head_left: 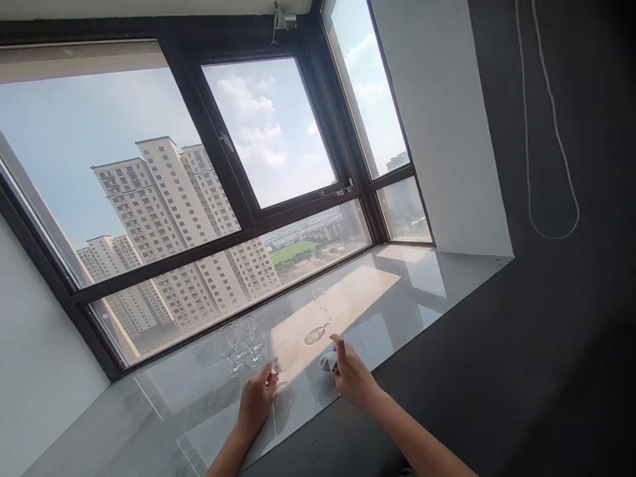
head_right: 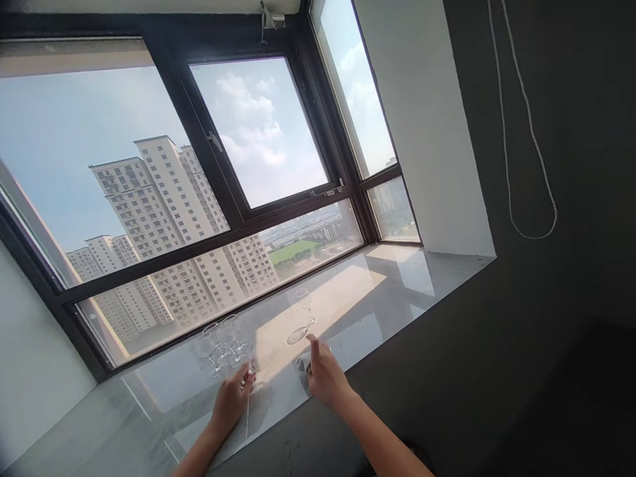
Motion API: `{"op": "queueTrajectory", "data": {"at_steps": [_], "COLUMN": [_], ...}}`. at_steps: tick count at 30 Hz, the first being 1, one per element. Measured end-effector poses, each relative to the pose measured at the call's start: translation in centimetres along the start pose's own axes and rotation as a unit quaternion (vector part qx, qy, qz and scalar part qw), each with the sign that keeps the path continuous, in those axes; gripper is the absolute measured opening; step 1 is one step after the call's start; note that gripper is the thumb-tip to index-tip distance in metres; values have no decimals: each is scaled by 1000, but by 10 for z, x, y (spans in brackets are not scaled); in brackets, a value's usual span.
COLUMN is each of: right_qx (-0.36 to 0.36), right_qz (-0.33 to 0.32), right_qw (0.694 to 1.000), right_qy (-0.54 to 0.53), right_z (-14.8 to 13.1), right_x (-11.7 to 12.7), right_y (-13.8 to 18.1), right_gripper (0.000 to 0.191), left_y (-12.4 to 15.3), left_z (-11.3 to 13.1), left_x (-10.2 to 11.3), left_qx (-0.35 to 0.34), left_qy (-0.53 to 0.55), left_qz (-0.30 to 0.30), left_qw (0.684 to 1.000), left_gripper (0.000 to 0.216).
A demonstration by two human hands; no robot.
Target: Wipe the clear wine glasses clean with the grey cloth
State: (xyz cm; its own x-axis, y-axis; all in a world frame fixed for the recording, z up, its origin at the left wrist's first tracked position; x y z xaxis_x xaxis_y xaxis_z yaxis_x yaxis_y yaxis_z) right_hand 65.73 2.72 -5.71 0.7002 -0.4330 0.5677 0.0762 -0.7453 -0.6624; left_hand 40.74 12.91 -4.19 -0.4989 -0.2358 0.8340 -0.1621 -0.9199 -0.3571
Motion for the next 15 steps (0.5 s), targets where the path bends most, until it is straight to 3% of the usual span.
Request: {"op": "queueTrajectory", "data": {"at_steps": [3, 8, 11, 15], "right_qx": [55, 119, 110, 71], "right_qz": [27, 46, 56, 108], "right_qw": [997, 992, 992, 990], "right_qy": [-42, -18, -16, -48], "right_z": [-15, -31, -26, -11], "right_x": [2, 20, 36, 62], "right_y": [-1, -12, -18, -22], "right_gripper": [75, 79, 79, 74], "left_y": [2, 11, 17, 19], "left_z": [48, 123, 137, 132], "left_x": [-18, -43, -43, -38], "left_qx": [-50, -217, -273, -289], "left_qy": [5, -45, -32, 10], "left_qz": [11, 56, 77, 70], "left_qw": [999, 974, 958, 955], "left_gripper": [38, 23, 18, 17]}}
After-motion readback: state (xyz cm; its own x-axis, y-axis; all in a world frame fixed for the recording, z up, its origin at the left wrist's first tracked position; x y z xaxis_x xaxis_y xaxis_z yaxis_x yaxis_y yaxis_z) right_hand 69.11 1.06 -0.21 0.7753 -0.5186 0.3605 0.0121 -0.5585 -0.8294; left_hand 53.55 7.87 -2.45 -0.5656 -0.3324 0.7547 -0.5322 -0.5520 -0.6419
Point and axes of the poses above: each hand's wrist, its own y-axis away from the middle knuckle, its own x-axis out of the back of the hand, z = x × y, the point moved 6 cm from there along -y, towards the middle knuckle, and after that the axes turned 14 degrees about x, right-handed, at the moved point
